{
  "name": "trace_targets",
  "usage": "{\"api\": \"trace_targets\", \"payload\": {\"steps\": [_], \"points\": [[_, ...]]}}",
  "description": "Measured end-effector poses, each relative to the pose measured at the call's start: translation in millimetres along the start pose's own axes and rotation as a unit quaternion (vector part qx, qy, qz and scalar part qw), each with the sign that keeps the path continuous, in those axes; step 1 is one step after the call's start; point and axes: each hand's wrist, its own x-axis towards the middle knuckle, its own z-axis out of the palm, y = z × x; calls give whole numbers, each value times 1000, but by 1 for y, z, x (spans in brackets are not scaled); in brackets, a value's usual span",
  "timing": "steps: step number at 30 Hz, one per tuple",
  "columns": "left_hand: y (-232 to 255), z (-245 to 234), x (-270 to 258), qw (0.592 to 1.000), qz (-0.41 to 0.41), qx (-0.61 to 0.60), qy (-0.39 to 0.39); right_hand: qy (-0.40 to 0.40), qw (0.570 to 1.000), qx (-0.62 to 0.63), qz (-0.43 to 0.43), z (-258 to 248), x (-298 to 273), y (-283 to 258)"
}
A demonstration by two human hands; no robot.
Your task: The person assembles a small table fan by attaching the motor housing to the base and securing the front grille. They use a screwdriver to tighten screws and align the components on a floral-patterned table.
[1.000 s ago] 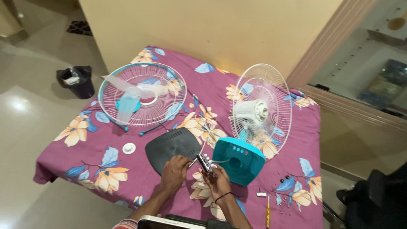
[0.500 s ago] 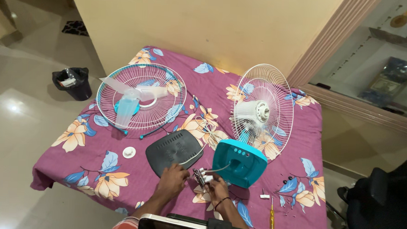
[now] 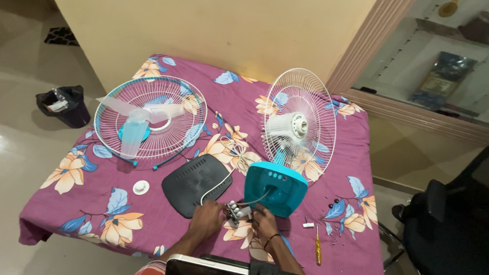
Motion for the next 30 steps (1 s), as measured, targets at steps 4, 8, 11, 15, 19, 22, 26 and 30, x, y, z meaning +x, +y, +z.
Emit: {"api": "trace_targets", "payload": {"steps": [4,8,11,15,19,22,26,30], "points": [[13,1,8,997,-12,-70,44,53,997,9,-57,-24,1,-19],[31,12,21,985,0,-123,119,105,986,-65,-112,-61,-5,-54],[42,21,31,974,-26,-173,141,122,980,-88,-130,-84,-17,-76],[59,29,42,956,-54,-211,198,141,975,-102,-139,-102,-34,-93],[74,30,55,927,-74,-266,253,135,972,-126,-146,-117,-41,-101],[82,29,73,911,-63,-279,296,120,972,-128,-157,-124,-38,-105],[88,33,101,916,-74,-296,262,102,974,-135,-153,-124,-35,-115],[91,35,119,929,-112,-254,244,68,974,-156,-148,-110,-33,-136]]}}
